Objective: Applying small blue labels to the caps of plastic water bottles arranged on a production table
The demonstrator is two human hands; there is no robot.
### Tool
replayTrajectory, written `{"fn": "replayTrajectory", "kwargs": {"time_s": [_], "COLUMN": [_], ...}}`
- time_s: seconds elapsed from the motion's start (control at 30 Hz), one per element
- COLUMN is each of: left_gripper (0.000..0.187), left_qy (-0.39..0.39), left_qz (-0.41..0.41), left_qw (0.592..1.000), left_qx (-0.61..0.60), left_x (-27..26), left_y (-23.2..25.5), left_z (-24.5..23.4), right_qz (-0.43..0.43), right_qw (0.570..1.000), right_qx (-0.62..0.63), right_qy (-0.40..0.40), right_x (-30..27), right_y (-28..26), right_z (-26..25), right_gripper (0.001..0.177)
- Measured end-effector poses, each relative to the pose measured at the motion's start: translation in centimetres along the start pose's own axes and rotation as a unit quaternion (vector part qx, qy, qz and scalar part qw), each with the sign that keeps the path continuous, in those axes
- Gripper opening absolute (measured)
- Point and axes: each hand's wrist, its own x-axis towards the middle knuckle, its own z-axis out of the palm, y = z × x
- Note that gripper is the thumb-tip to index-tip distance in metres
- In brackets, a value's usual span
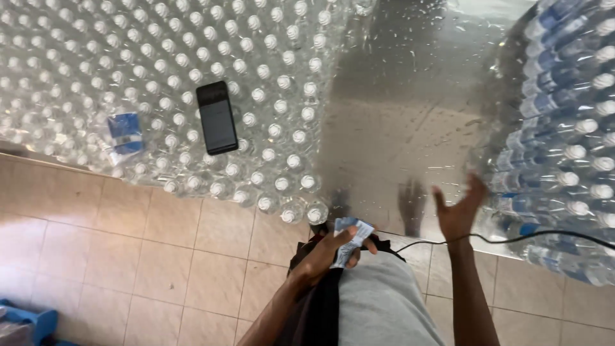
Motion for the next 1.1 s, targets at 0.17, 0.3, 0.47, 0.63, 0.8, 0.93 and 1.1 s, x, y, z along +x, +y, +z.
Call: {"fn": "replayTrajectory", "kwargs": {"time_s": [0.17,0.3,0.47,0.63,0.8,0.93,1.1], "left_gripper": [0.055,0.052,0.048,0.054,0.075,0.081,0.071], "left_qy": [-0.030,-0.018,0.009,0.021,-0.018,-0.017,-0.016], "left_qz": [-0.036,-0.027,-0.025,-0.041,-0.039,-0.005,0.028], "left_qw": [0.999,0.999,1.000,0.999,0.996,0.996,0.995], "left_qx": [-0.006,0.008,0.013,0.005,-0.076,-0.089,-0.092], "left_x": [-1.2,-2.6,-3.0,-2.4,0.5,2.7,5.1], "left_y": [3.1,4.7,3.6,3.7,1.9,1.0,1.4], "left_z": [3.2,4.6,3.7,3.3,0.7,0.2,0.3], "right_qz": [0.015,-0.165,-0.179,-0.110,0.146,0.166,0.131], "right_qw": [0.890,0.872,0.880,0.909,0.939,0.942,0.912], "right_qx": [0.357,0.373,0.332,0.250,0.175,0.151,0.144], "right_qy": [-0.283,-0.271,-0.288,-0.314,-0.259,-0.248,-0.361], "right_x": [-5.5,-8.5,-9.2,-8.7,-5.1,-0.4,4.5], "right_y": [-9.5,-11.7,-11.6,-8.6,-6.9,-8.7,-9.0], "right_z": [12.7,18.7,19.9,18.9,15.0,9.7,2.9], "right_gripper": [0.113,0.117,0.096,0.103,0.101,0.099,0.110]}}
